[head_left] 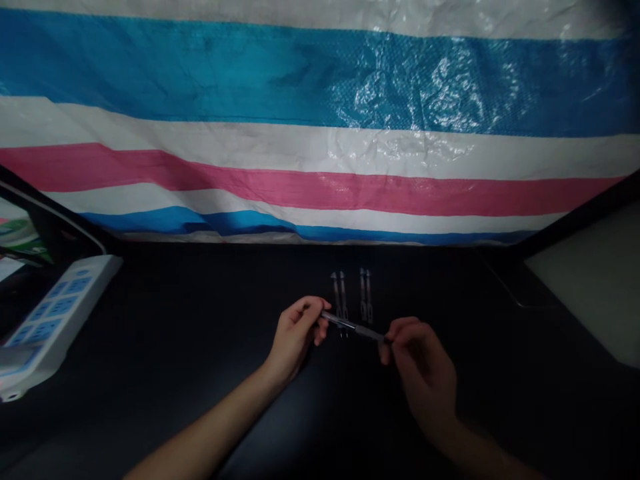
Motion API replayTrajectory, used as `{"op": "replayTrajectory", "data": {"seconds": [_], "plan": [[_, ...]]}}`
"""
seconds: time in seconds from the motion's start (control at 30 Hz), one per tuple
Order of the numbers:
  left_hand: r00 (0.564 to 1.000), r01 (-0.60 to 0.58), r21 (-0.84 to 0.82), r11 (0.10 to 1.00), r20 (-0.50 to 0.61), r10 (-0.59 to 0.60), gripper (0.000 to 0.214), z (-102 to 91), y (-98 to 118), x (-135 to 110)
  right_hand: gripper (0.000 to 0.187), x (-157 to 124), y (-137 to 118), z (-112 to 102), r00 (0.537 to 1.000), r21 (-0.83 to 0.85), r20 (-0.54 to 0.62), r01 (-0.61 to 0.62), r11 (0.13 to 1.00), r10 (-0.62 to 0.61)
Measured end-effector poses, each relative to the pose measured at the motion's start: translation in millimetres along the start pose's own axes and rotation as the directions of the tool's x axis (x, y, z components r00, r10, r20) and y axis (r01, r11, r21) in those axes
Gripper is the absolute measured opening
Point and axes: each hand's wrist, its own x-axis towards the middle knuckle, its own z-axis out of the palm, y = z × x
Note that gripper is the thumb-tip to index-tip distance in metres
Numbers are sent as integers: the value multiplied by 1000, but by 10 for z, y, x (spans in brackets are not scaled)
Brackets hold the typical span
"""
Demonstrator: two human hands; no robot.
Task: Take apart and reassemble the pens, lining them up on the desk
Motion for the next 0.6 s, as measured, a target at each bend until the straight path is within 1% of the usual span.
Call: {"op": "replayTrajectory", "data": {"seconds": [0.03, 0.07, 0.1, 0.13, 0.17, 0.2, 0.23, 0.27, 0.3, 0.33, 0.37, 0.43, 0.5, 0.57, 0.6], "plan": [[1000, -17, -9, 1000, -23, 17, 30, -4, 10, 2, 9, -8, 10, 12, 996, 13, 57, -64, 998, 63], [999, -31, -12, 999, -42, 30, 30, -11, 20, 6, 9, -12, 24, 23, 983, 27, 120, -144, 989, 140], [998, -41, -12, 999, -55, 40, 30, -18, 27, 11, 13, -13, 43, 34, 956, 47, 190, -237, 970, 225], [997, -44, -9, 999, -60, 44, 31, -26, 31, 16, 20, -13, 66, 44, 911, 77, 269, -343, 936, 312], [997, -45, -5, 999, -60, 45, 32, -33, 31, 21, 26, -14, 90, 55, 843, 111, 359, -466, 878, 401], [998, -44, 2, 999, -56, 44, 33, -37, 26, 23, 29, -18, 115, 65, 751, 139, 451, -592, 793, 482], [998, -40, 10, 999, -47, 40, 34, -39, 19, 24, 30, -24, 137, 74, 651, 156, 533, -704, 693, 541], [999, -35, 18, 999, -36, 35, 35, -38, 11, 23, 31, -34, 155, 84, 561, 161, 595, -785, 598, 576], [999, -28, 24, 999, -23, 29, 35, -36, 3, 22, 32, -45, 168, 92, 491, 153, 637, -836, 527, 594], [1000, -21, 27, 999, -11, 21, 36, -33, -4, 20, 34, -55, 175, 98, 450, 142, 663, -860, 490, 598], [1000, -15, 28, 999, 1, 15, 37, -30, -8, 18, 37, -63, 177, 103, 436, 136, 678, -865, 482, 591], [1000, -2, 28, 1000, 24, 2, 38, -29, -14, 19, 46, -68, 172, 106, 437, 130, 690, -859, 495, 577], [999, 10, 40, 999, 51, -12, 38, -38, -18, 23, 51, -55, 162, 101, 417, 89, 697, -858, 506, 584], [997, 9, 69, 998, 71, -14, 37, -57, -25, 28, 51, -35, 153, 93, 408, 6, 681, -834, 552, 608], [997, 4, 89, 996, 75, -10, 36, -69, -28, 31, 50, -27, 147, 91, 418, -45, 663, -806, 591, 621]]}}
